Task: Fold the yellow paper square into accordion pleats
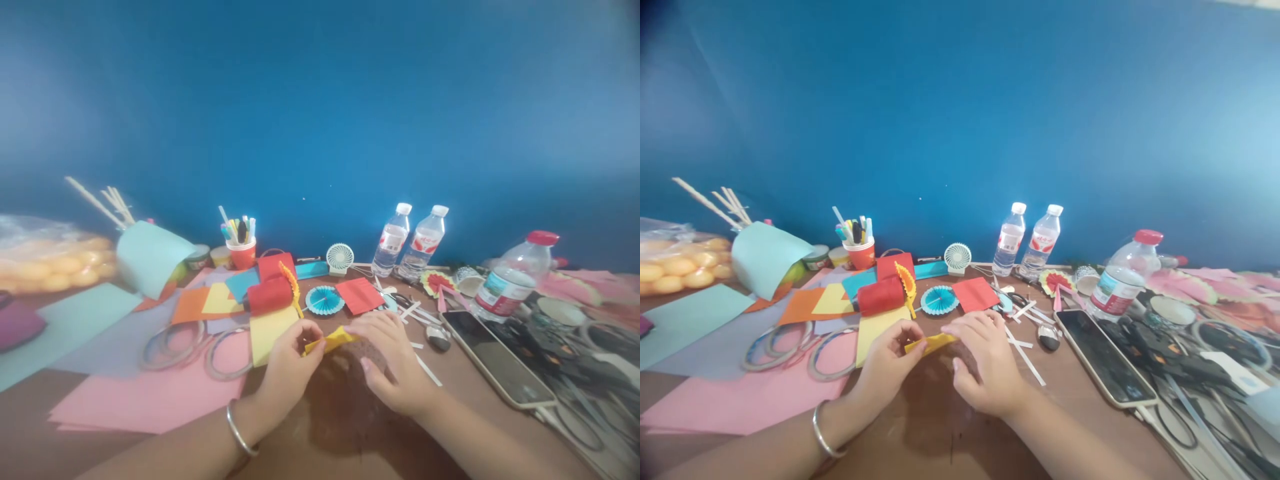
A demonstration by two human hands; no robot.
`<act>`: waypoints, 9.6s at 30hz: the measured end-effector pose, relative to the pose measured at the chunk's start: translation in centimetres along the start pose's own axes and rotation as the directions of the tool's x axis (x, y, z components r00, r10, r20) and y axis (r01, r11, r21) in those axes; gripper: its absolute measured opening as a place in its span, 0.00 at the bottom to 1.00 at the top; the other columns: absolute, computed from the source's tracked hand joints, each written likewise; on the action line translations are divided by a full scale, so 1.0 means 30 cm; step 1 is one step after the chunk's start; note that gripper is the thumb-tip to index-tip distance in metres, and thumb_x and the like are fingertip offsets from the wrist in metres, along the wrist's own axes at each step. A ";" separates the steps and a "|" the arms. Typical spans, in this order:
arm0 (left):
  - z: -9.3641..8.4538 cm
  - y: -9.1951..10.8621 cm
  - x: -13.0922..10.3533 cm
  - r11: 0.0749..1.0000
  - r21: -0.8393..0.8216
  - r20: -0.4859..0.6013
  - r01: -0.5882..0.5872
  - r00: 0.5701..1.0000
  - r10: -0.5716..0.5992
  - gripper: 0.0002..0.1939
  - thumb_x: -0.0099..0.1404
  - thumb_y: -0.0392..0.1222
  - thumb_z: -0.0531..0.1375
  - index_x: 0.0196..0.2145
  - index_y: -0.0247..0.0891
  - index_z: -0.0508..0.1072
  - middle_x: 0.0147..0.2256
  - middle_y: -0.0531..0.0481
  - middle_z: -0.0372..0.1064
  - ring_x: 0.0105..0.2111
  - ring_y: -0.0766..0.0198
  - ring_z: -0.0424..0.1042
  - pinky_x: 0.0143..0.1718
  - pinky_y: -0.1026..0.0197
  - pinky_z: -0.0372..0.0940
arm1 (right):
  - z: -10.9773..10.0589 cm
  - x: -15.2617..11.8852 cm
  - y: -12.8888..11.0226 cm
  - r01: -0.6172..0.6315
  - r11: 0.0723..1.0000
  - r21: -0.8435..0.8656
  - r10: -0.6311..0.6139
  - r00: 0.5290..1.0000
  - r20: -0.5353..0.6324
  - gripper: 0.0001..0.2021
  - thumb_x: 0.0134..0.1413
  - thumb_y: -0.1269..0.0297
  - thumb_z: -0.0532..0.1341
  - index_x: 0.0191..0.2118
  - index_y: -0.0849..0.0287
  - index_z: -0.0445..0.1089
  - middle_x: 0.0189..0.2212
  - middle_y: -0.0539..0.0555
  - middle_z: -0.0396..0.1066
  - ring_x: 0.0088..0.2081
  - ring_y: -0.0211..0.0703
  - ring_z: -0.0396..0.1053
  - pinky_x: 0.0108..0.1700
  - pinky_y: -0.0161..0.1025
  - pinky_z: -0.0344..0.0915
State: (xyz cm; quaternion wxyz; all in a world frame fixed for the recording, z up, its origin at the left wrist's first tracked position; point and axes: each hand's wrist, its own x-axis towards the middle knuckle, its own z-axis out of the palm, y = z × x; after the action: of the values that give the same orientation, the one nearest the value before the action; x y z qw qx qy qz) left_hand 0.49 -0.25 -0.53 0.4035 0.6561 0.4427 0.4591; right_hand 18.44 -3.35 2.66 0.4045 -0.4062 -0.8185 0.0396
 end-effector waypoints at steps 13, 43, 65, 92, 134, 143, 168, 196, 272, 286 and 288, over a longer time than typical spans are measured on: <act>-0.063 0.012 0.043 0.991 0.115 0.007 -0.069 0.998 0.069 0.09 0.59 0.44 0.56 0.28 0.40 0.75 0.28 0.52 0.73 0.29 0.61 0.70 0.30 0.63 0.62 | 0.147 0.135 0.030 -0.162 0.987 -0.022 0.163 0.987 0.015 0.06 0.39 0.77 0.58 0.22 0.58 0.67 0.22 0.49 0.71 0.30 0.42 0.66 0.36 0.38 0.56; -0.052 0.001 0.030 0.980 0.142 0.063 -0.139 0.989 0.131 0.06 0.57 0.38 0.57 0.27 0.40 0.74 0.30 0.51 0.73 0.32 0.62 0.70 0.37 0.62 0.62 | 0.134 0.127 0.013 -0.190 0.971 0.147 0.173 0.977 0.122 0.14 0.36 0.79 0.55 0.32 0.57 0.64 0.30 0.51 0.68 0.35 0.44 0.64 0.39 0.40 0.57; -0.059 -0.068 0.067 0.994 -0.046 -0.102 0.099 0.989 -0.103 0.16 0.55 0.48 0.60 0.39 0.37 0.75 0.32 0.50 0.75 0.33 0.58 0.71 0.35 0.59 0.64 | 0.049 0.131 0.162 -0.734 0.397 0.550 0.575 0.667 0.474 0.10 0.30 0.62 0.69 0.18 0.61 0.70 0.20 0.49 0.71 0.24 0.37 0.67 0.29 0.34 0.62; -0.046 -0.012 0.057 0.973 0.138 0.061 0.187 0.979 -0.196 0.11 0.53 0.47 0.59 0.27 0.36 0.76 0.29 0.49 0.75 0.32 0.58 0.70 0.34 0.61 0.62 | 0.056 0.127 0.164 -0.688 0.656 0.311 0.510 0.707 0.489 0.11 0.57 0.63 0.58 0.45 0.62 0.66 0.42 0.54 0.68 0.37 0.41 0.68 0.37 0.41 0.67; -0.131 0.154 0.051 0.777 0.510 0.092 -0.370 0.921 0.379 0.06 0.54 0.34 0.56 0.29 0.41 0.71 0.33 0.50 0.70 0.40 0.56 0.66 0.46 0.54 0.56 | 0.070 0.144 -0.068 -0.281 0.959 0.024 0.280 0.960 0.026 0.04 0.40 0.73 0.56 0.23 0.58 0.64 0.21 0.50 0.65 0.24 0.38 0.60 0.28 0.34 0.54; -0.130 0.179 0.040 0.625 0.632 0.156 -0.458 0.865 0.477 0.07 0.50 0.29 0.53 0.23 0.39 0.65 0.25 0.52 0.66 0.34 0.59 0.65 0.41 0.56 0.55 | 0.069 0.137 -0.109 -0.234 0.970 0.071 0.235 0.972 -0.013 0.05 0.42 0.74 0.56 0.22 0.58 0.62 0.21 0.49 0.65 0.24 0.38 0.61 0.28 0.33 0.55; -0.219 0.215 0.113 0.819 0.500 0.149 -0.282 0.959 0.239 0.05 0.53 0.34 0.53 0.22 0.39 0.65 0.25 0.56 0.67 0.28 0.66 0.66 0.31 0.65 0.60 | 0.017 0.169 -0.055 -0.505 0.784 0.360 0.505 0.857 0.103 0.03 0.40 0.71 0.56 0.23 0.59 0.66 0.18 0.46 0.62 0.20 0.34 0.57 0.21 0.31 0.53; -0.200 0.158 0.087 0.980 0.171 0.152 -0.097 0.986 0.071 0.06 0.59 0.41 0.57 0.36 0.40 0.68 0.30 0.54 0.68 0.30 0.66 0.67 0.30 0.66 0.61 | 0.045 0.131 0.008 -0.338 0.792 0.509 0.364 0.930 0.052 0.09 0.45 0.70 0.61 0.36 0.55 0.71 0.34 0.52 0.72 0.37 0.42 0.69 0.38 0.38 0.64; -0.177 0.280 -0.035 0.996 -0.089 0.036 0.019 0.999 -0.016 0.06 0.56 0.38 0.61 0.30 0.41 0.66 0.31 0.53 0.74 0.32 0.65 0.73 0.33 0.64 0.68 | -0.073 0.160 -0.224 -0.522 0.794 0.311 0.512 0.851 0.118 0.08 0.45 0.66 0.61 0.19 0.57 0.69 0.18 0.47 0.69 0.22 0.36 0.64 0.21 0.33 0.60; -0.177 0.279 -0.035 0.994 0.019 0.010 0.104 0.995 -0.104 0.09 0.53 0.39 0.62 0.33 0.40 0.69 0.29 0.50 0.75 0.30 0.60 0.75 0.29 0.60 0.70 | -0.078 0.152 -0.225 -0.392 0.910 0.133 0.376 0.918 0.130 0.04 0.44 0.67 0.63 0.23 0.53 0.73 0.21 0.46 0.72 0.24 0.39 0.67 0.29 0.38 0.62; -0.176 0.281 -0.034 0.995 0.016 0.024 0.100 0.995 -0.100 0.09 0.53 0.40 0.62 0.34 0.40 0.68 0.29 0.50 0.75 0.30 0.60 0.75 0.28 0.61 0.69 | -0.077 0.151 -0.227 -0.434 0.882 0.185 0.410 0.899 0.154 0.06 0.46 0.68 0.61 0.22 0.54 0.72 0.19 0.46 0.72 0.23 0.38 0.66 0.25 0.36 0.61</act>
State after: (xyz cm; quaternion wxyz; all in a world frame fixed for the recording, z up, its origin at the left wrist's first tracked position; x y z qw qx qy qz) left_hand -2.98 -2.96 8.45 0.4264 0.6417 0.4734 0.4269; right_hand 14.17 -5.35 9.73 0.3818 -0.5257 -0.7222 0.2372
